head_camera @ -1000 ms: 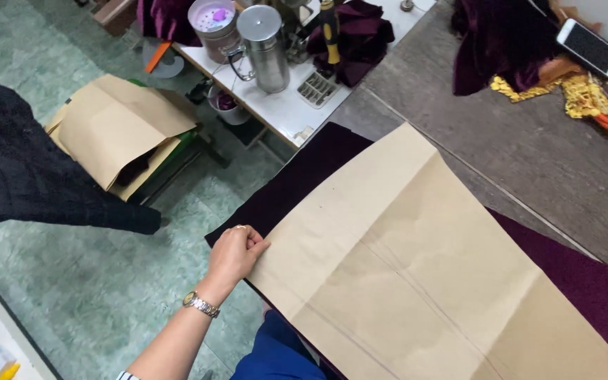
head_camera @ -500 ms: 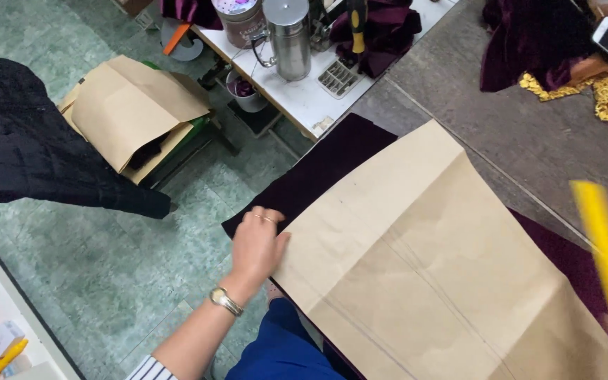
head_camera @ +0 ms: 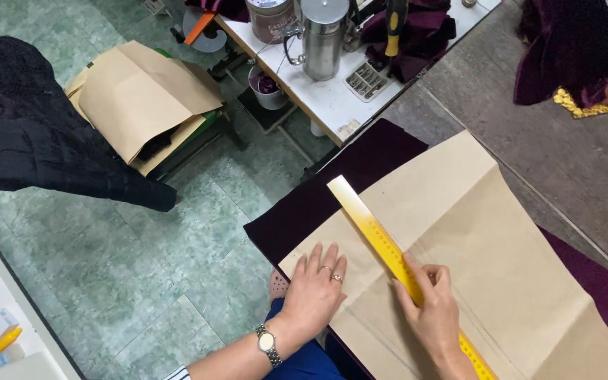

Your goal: The person is unfolding a large paper pattern and carefully aligning it on a long piece of purple velvet fabric on a work table.

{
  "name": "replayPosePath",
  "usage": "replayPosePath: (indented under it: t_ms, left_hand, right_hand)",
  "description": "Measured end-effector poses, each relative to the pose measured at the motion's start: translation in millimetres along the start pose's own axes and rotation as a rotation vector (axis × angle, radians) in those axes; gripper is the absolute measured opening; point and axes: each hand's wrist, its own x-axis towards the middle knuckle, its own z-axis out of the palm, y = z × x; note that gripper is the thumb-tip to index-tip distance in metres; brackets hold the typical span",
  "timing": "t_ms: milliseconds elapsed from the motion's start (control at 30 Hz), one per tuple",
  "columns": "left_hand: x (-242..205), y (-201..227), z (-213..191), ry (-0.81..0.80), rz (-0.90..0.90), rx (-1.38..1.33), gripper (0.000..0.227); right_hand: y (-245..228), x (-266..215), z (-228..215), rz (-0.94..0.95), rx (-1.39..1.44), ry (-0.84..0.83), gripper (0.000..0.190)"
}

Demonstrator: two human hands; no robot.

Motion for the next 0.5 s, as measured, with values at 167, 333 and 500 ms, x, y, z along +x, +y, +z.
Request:
replayPosePath:
  t_ms: [167,333,500]
  left_hand:
    - [-1.3,0.4,1.7,0.073,-0.003,-0.002,0.069]
    - [-1.1,1.1,-0.5,0.074,-0.002,0.021,0.070]
    - [-0.9,0.9,-0.8,0.060,0.019,0.038,0.070]
  right_hand:
    - [-6.0,11.8,10.5,-0.045,-0.027,-0.009,0.053]
    - [-12.8,15.7,13.1,0.003,-0.042,-0.052,0.052]
    - [-15.5,17.8,11.2,0.007,-0.002,-0.049,0.051]
